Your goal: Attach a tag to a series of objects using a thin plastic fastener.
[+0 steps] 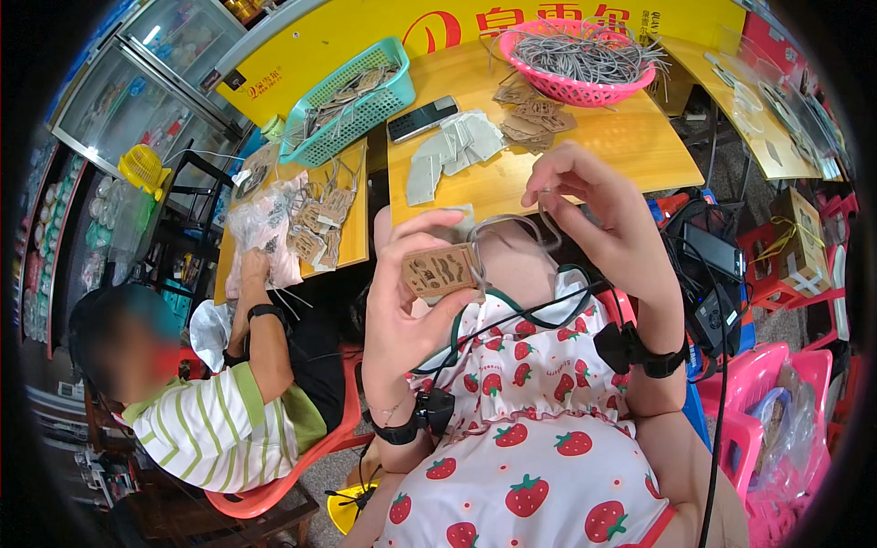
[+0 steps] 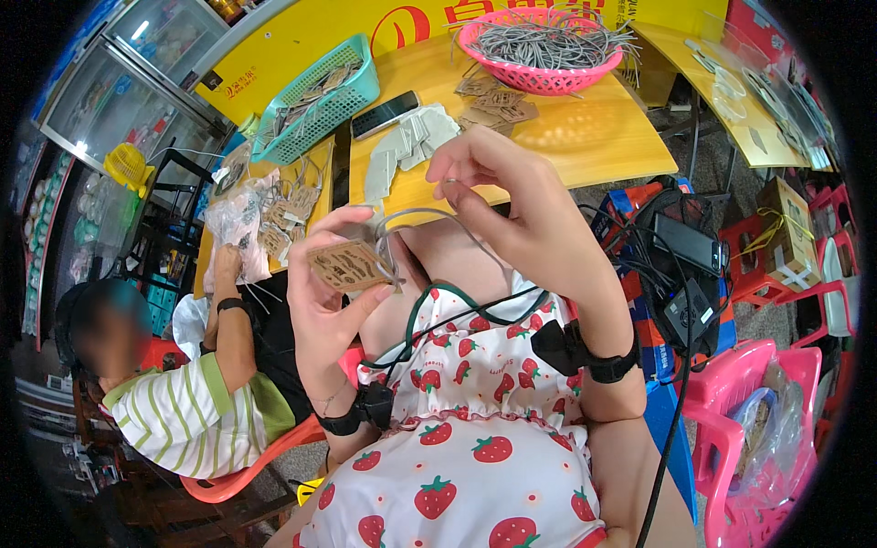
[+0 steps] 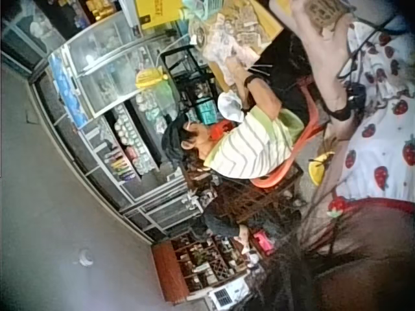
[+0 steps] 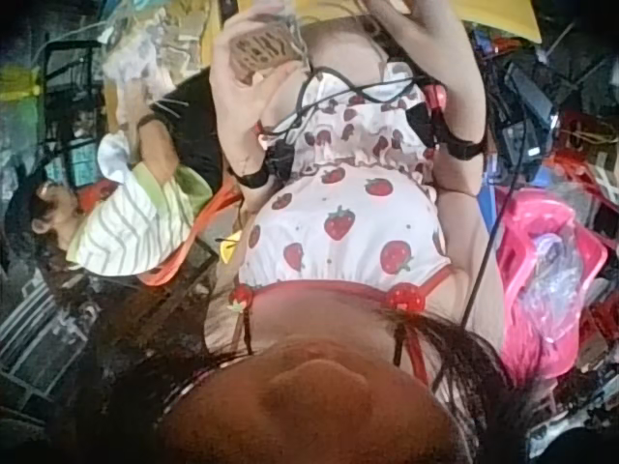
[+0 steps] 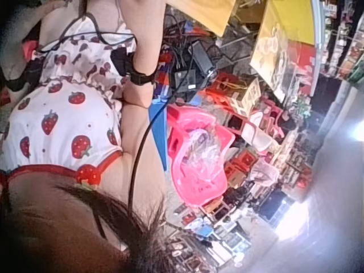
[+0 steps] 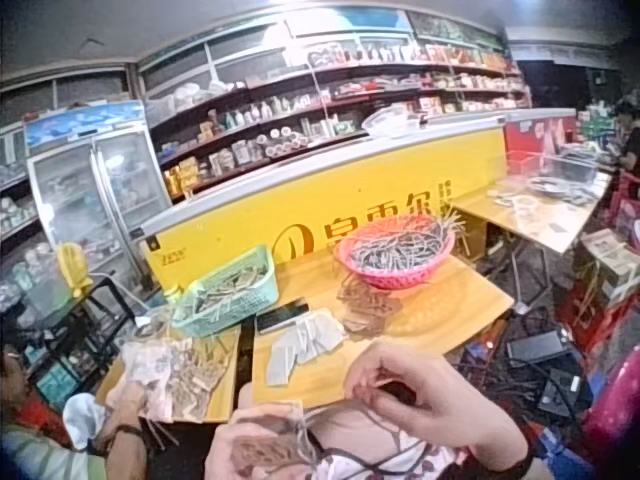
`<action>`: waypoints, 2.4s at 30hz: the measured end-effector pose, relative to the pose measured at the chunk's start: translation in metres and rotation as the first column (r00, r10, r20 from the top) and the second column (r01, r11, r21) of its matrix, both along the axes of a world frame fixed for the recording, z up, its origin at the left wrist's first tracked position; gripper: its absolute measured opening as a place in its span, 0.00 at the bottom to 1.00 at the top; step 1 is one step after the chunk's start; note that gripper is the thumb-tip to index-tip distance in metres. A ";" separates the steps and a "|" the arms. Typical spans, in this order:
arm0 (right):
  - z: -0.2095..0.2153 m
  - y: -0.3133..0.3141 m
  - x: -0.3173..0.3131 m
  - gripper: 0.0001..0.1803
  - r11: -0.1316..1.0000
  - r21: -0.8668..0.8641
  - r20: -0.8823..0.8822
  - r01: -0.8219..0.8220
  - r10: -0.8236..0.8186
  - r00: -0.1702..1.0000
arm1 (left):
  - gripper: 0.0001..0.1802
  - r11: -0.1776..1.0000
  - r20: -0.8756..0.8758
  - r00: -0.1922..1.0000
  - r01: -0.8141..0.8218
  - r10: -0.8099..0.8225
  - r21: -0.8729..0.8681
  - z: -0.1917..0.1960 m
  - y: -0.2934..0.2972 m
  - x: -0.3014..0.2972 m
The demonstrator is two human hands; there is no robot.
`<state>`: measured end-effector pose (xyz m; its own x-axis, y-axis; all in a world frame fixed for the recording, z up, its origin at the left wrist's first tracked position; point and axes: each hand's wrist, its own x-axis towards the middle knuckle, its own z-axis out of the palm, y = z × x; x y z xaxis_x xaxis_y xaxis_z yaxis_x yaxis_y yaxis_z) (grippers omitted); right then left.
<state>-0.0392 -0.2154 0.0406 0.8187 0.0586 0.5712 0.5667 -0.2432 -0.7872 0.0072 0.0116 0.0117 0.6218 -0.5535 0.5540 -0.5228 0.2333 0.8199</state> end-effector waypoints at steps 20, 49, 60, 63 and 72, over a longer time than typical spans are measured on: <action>-0.004 0.008 0.001 0.03 0.958 0.241 -0.255 0.156 -0.092 0.962 | 0.33 0.999 -0.151 0.988 -0.045 0.042 -0.018 -0.007 -0.018 -0.003; -0.004 0.022 0.005 0.11 0.980 0.193 -0.113 -0.040 0.063 0.992 | 0.33 0.990 0.040 0.997 0.070 -0.066 -0.119 -0.008 -0.010 0.005; -0.007 0.024 0.008 0.09 0.994 0.099 0.043 0.047 -0.051 0.998 | 0.34 0.976 0.034 0.997 0.077 -0.071 -0.203 -0.010 -0.013 0.002; -0.006 0.024 0.007 0.09 0.994 0.111 0.030 0.014 -0.018 0.999 | 0.34 0.978 0.018 0.998 0.063 -0.061 -0.199 -0.007 -0.013 -0.001; -0.005 0.026 0.005 0.10 0.979 0.190 -0.003 -0.077 0.079 0.997 | 0.32 0.973 -0.038 0.993 0.098 -0.108 -0.207 -0.009 -0.013 -0.005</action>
<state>-0.0340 -0.1890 0.0353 0.8216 0.0143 0.5699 0.5699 -0.0446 -0.8205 0.0027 -0.0016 0.0028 0.5963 -0.4940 0.6328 -0.4481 0.4492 0.7729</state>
